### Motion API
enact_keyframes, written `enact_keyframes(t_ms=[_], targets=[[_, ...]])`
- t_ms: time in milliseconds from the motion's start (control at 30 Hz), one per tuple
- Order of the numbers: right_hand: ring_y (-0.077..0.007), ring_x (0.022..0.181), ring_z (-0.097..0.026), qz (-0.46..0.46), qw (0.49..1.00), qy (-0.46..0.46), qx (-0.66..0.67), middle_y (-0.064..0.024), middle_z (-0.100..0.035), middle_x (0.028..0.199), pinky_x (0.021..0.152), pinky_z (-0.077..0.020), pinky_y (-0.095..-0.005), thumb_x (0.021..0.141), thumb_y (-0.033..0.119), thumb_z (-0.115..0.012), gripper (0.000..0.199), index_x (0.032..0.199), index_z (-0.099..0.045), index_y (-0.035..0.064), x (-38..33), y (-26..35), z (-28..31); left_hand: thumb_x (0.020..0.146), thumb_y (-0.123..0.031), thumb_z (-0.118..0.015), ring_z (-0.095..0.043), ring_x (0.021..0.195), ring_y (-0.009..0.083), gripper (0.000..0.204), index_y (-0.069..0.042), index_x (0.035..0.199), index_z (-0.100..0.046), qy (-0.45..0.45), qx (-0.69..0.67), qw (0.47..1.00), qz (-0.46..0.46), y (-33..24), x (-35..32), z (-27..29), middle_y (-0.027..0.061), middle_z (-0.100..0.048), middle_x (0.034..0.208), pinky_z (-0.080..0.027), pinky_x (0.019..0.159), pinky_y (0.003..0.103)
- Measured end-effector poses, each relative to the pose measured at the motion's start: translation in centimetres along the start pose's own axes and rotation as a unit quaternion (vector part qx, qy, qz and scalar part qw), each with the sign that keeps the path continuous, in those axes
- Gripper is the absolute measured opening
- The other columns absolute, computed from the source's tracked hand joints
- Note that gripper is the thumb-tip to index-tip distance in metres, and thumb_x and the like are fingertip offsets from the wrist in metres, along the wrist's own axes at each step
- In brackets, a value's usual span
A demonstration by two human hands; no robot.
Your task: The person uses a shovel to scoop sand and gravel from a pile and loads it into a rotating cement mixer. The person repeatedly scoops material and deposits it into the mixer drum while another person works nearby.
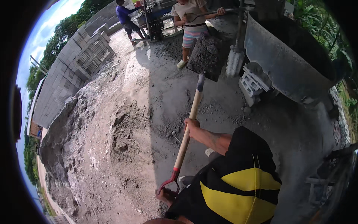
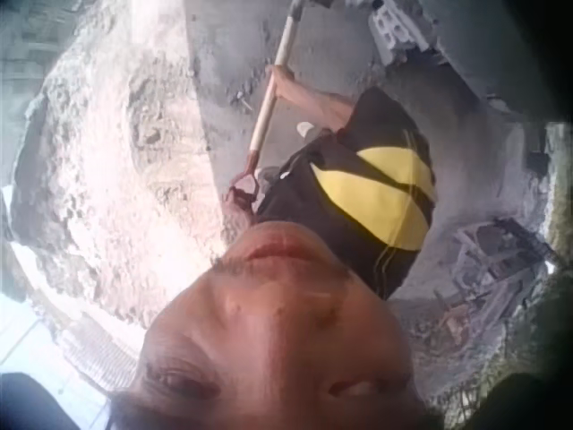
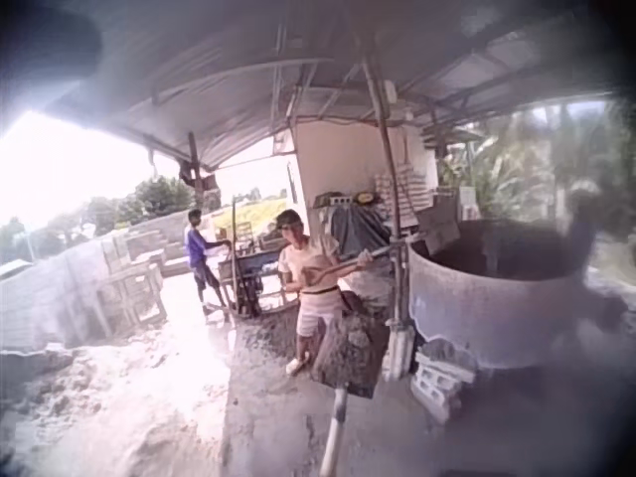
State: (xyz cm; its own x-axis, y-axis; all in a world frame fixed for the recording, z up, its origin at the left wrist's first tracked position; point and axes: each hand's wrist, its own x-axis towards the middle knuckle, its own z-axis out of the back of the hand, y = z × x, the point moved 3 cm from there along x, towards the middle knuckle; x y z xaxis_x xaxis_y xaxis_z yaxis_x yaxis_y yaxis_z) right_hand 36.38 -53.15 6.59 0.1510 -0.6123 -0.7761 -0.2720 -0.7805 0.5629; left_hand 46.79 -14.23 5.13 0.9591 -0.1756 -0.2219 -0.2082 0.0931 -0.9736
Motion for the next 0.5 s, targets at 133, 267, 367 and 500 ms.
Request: enact_keyframes(t_ms=[133, 267, 367, 500], targets=[[-0.0161, 0.061, -0.053, 0.252, 0.934, 0.114, 0.225, -0.0033, -0.050, 0.069, 0.054, -0.0475, -0.0302, 0.080, 0.015, -0.067, 0.019, 0.083, -0.050, 0.0074, -0.5, 24.5, 5.1, 0.070, -0.005, -0.056, -0.051, 0.045, 0.0142, 0.009, -0.001, 0.075, -0.050, 0.221, -0.127, 0.964, -0.074, -13.6, 1.5, -22.3, 0.0066, -0.052, 0.056, -0.040, 0.043, 0.026], [-0.0173, 0.059, -0.054, 0.437, 0.836, 0.109, 0.312, -0.0039, -0.050, 0.076, 0.054, -0.0495, -0.0322, 0.082, 0.017, -0.066, 0.022, 0.091, -0.050, 0.0059, -5.3, 38.3, 12.4, 0.071, 0.000, -0.063, -0.053, 0.046, 0.0145, 0.016, -0.003, 0.079, -0.050, 0.419, -0.112, 0.870, -0.234, -25.0, -9.4, -38.2, 0.0068, -0.055, 0.060, -0.040, 0.044, 0.025], [-0.0184, 0.058, -0.055, 0.445, 0.814, 0.109, 0.356, -0.0046, -0.051, 0.075, 0.050, -0.0488, -0.0326, 0.085, 0.020, -0.063, 0.021, 0.093, -0.048, 0.0073, -4.0, 41.7, 21.2, 0.075, -0.005, -0.064, -0.055, 0.047, 0.0267, 0.017, -0.004, 0.084, -0.050, 0.423, -0.083, 0.704, -0.564, -25.0, -17.9, -44.6, 0.0136, -0.057, 0.062, -0.043, 0.047, 0.034], [-0.0189, 0.052, -0.054, 0.406, 0.861, 0.014, 0.305, -0.0038, -0.048, 0.071, 0.045, -0.0466, -0.0332, 0.082, 0.022, -0.068, 0.026, 0.093, -0.048, 0.0083, -0.2, 34.3, 26.4, 0.069, -0.005, -0.064, -0.057, 0.060, 0.0329, 0.019, -0.007, 0.081, -0.050, 0.537, 0.019, 0.632, -0.558, -15.7, -18.1, -42.8, 0.0136, -0.057, 0.070, -0.046, 0.057, 0.042]])
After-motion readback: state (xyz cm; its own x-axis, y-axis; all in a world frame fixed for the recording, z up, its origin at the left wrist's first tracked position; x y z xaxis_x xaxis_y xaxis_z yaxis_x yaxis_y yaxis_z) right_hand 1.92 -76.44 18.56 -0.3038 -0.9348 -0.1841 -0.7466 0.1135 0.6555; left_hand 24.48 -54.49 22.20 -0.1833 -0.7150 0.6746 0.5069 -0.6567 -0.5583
